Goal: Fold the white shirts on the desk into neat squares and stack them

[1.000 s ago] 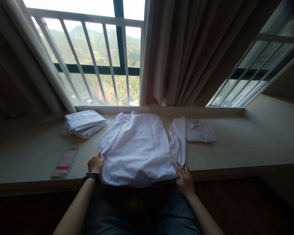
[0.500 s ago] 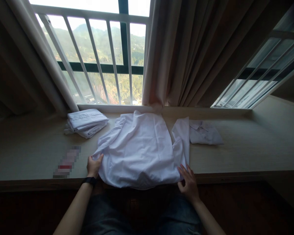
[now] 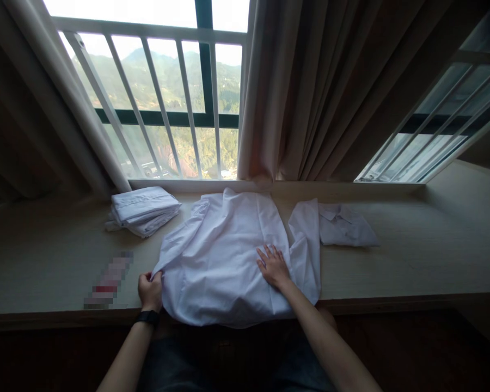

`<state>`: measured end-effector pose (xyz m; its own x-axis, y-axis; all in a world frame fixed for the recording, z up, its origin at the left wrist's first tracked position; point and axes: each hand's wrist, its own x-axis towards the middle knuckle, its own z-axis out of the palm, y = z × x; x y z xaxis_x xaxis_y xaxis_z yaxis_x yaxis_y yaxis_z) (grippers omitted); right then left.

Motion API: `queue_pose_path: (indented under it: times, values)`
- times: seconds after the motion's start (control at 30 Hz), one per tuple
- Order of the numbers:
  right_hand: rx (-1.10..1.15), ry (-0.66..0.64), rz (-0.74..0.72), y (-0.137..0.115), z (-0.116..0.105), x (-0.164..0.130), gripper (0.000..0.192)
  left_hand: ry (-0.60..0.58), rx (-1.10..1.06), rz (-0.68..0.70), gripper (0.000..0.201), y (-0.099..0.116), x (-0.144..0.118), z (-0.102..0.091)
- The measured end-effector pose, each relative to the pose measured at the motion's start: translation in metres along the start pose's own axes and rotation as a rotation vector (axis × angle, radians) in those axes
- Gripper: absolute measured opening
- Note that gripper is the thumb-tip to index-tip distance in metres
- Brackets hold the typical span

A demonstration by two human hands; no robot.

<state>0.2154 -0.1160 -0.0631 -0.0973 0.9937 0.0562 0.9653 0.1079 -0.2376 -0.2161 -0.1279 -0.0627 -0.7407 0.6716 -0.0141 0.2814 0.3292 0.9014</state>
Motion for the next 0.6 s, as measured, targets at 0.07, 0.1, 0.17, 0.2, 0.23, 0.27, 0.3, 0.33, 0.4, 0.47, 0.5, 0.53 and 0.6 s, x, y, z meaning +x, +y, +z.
queue_pose_path:
  times: [0.07,0.1,0.17,0.2,0.23,0.27,0.3,0.33,0.4,0.47,0.5,0.53,0.6]
  values:
    - [-0.01,0.01,-0.005,0.005,0.002,-0.009,0.053,-0.008,-0.018,0.009,0.031,-0.001,-0.002,-0.001]
    - [-0.015,0.026,-0.012,0.007,0.002,-0.015,0.053,-0.021,-0.029,0.018,0.029,-0.002,-0.002,-0.002]
    - [-0.022,0.065,-0.019,0.011,0.0,-0.022,0.052,-0.051,-0.047,0.031,0.029,-0.002,-0.002,-0.003]
    - [-0.025,0.085,-0.013,0.012,-0.002,-0.021,0.049,-0.058,-0.039,0.032,0.028,-0.001,-0.002,-0.003]
    - [-0.028,0.105,0.001,0.012,-0.004,-0.017,0.048,-0.059,-0.024,0.025,0.028,0.0,-0.003,-0.003]
    - [-0.031,0.124,0.016,0.012,-0.006,-0.01,0.047,-0.051,0.009,0.013,0.028,0.004,-0.005,-0.003]
    - [-0.036,0.139,0.026,0.011,-0.008,0.0,0.047,-0.033,0.063,0.02,0.03,0.008,-0.007,-0.003]
    - [-0.042,0.147,0.029,0.01,-0.008,0.012,0.047,-0.009,0.131,0.064,0.036,0.015,-0.011,-0.003]
    - [-0.049,0.134,0.017,0.007,-0.007,0.038,0.049,0.045,0.284,0.267,0.049,0.031,-0.021,-0.001]
    - [-0.042,0.083,0.009,0.004,-0.001,0.058,0.052,0.041,0.429,0.545,0.052,0.05,-0.032,0.007]
    - [-0.034,0.057,0.007,0.003,0.003,0.065,0.053,0.008,0.472,0.668,0.051,0.059,-0.035,0.014]
    - [-0.027,0.037,0.0,0.002,0.007,0.069,0.053,-0.044,0.501,0.769,0.048,0.068,-0.036,0.023]
    - [-0.017,0.026,-0.027,0.002,0.014,0.071,0.053,-0.175,0.525,0.922,0.042,0.086,-0.033,0.05]
